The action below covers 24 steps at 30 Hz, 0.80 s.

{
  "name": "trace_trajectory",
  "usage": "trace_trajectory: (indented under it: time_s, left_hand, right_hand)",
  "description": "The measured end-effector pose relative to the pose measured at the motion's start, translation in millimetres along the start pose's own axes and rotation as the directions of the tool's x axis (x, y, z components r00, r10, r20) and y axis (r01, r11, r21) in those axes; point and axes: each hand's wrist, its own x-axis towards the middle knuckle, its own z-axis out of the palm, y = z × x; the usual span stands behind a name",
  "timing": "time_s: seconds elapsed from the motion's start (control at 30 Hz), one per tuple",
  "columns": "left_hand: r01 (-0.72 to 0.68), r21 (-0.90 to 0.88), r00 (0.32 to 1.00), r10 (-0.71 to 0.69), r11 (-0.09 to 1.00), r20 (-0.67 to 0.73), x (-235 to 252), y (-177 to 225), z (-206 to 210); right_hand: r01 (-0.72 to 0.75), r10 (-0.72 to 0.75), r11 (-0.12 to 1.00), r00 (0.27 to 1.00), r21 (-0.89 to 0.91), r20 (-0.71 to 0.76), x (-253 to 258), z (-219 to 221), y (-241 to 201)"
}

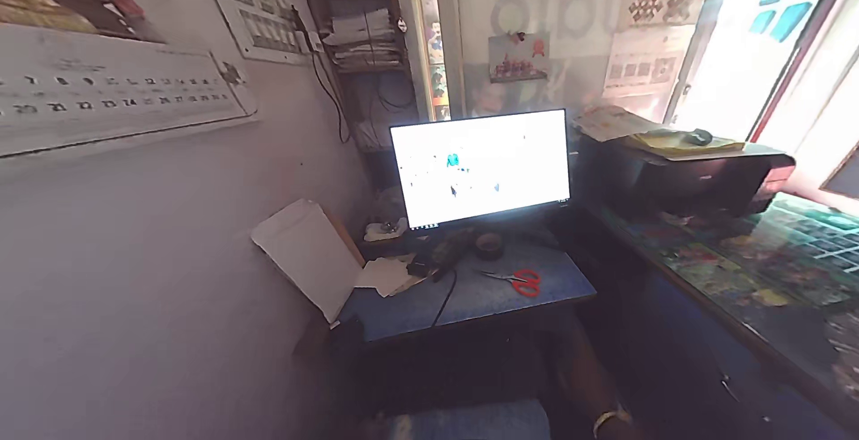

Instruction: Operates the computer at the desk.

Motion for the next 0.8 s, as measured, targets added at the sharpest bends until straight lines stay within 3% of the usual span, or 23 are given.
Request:
trace_trajectory:
  time_s: [0.1, 0.17, 0.27, 0.57, 0.8]
  left_hand:
    - [0.028, -0.061, 0.999, -0.026, 0.998, 0.04, 5.6, 21.5, -17.1]
    - [0.022, 0.017, 0.988, -0.024, 1.0, 0.154, 2.6, 40.0, -35.6]
    - [-0.06, 0.117, 0.975, 0.033, 0.991, 0.219, 5.8, 40.8, -21.1]
    - [-0.101, 0.09, 0.986, 0.088, 0.991, 0.144, 20.4, 34.1, 1.2]
    - [-0.109, 0.117, 0.98, 0.086, 0.987, 0.18, 23.4, 40.6, 0.3]
  right_hand:
    - [0.006, -0.006, 1.0, 1.0, 0.016, 0.021, -4.7, -6.9, -4.1]
    - [0.026, -0.026, 1.0, 1.0, 0.017, 0.003, -5.2, -4.8, -3.9]
    - [0.099, -0.097, 0.995, 0.992, 0.022, -0.079, -6.2, 8.4, 3.8]
    - [0.059, -0.055, 0.998, 0.99, 0.026, -0.13, -7.7, 12.9, 9.0]
    - [0.027, -0.026, 1.0, 0.992, 0.008, -0.12, -7.9, 11.1, 8.0]
